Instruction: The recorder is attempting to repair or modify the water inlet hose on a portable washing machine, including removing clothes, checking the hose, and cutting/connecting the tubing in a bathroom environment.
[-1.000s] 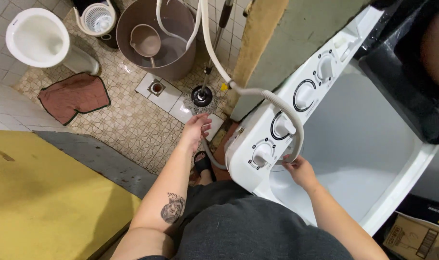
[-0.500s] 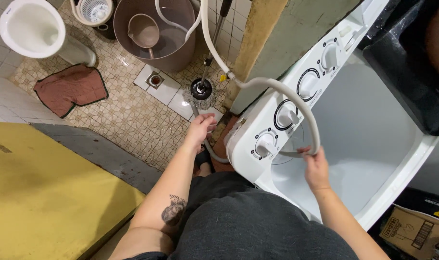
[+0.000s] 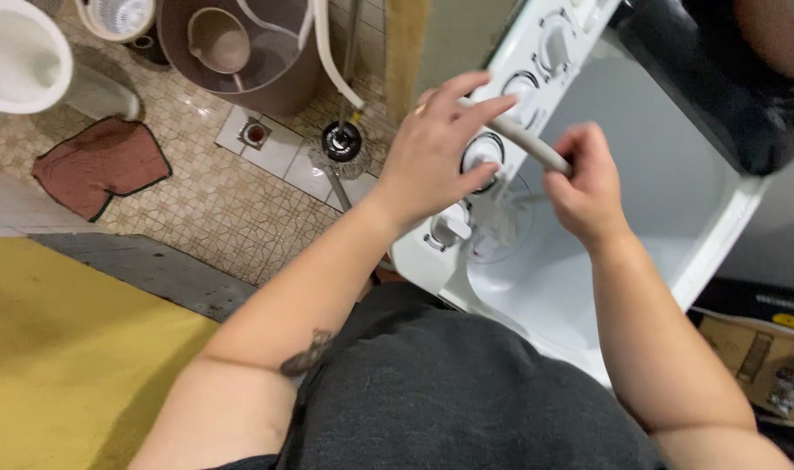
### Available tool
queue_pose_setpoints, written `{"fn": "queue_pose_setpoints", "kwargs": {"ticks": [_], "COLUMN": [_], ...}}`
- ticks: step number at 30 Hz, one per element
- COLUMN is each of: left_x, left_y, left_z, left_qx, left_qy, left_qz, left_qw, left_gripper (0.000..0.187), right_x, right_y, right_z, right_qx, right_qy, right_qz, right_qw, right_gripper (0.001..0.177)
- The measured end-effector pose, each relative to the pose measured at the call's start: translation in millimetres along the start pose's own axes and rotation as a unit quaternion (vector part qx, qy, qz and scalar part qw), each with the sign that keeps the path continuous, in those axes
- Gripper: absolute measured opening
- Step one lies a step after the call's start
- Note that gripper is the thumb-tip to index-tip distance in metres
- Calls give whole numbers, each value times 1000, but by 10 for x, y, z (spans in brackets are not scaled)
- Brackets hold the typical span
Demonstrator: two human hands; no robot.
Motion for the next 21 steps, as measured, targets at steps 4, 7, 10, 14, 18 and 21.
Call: {"fn": "queue_pose_setpoints", "kwargs": {"ticks": [4,7,10,14,18,21], "left_x": [-19,143,131,140,160,141], "left_y": [150,116,11,-70,-65,-67], "left_z": [408,550,551,537,534,509], "left_qx": [65,73,23,-12,-16,-7], "left_qy": [119,192,197,176,186,183], "left_qz": [88,64,74,70,87,74], "left_qw": [987,977,977,982,979,980], "left_gripper": [56,33,22,27,26,29], "right_x": [362,179,-148,-854,-1302,-1608], "right_y": [201,178,-36,-509,-796,-954], "right_z": [112,140,190,228,247,212], "right_qx": [81,93,75,29,21,46], "right_qy": [54,36,-75,-138,-145,-187], "right_qz": [80,56,62,122,152,184], "right_qw": [992,993,992,982,977,964], "right_gripper": [28,31,29,16,10,13]}}
Point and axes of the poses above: each hand's wrist, its own y-axis towards the middle knuckle, its own z-axis out of the palm, x = y × z, the point moved 3 cm from there along y, towards the middle knuckle, and after that the axes turned 9 degrees about -x, right-handed, at the moved point
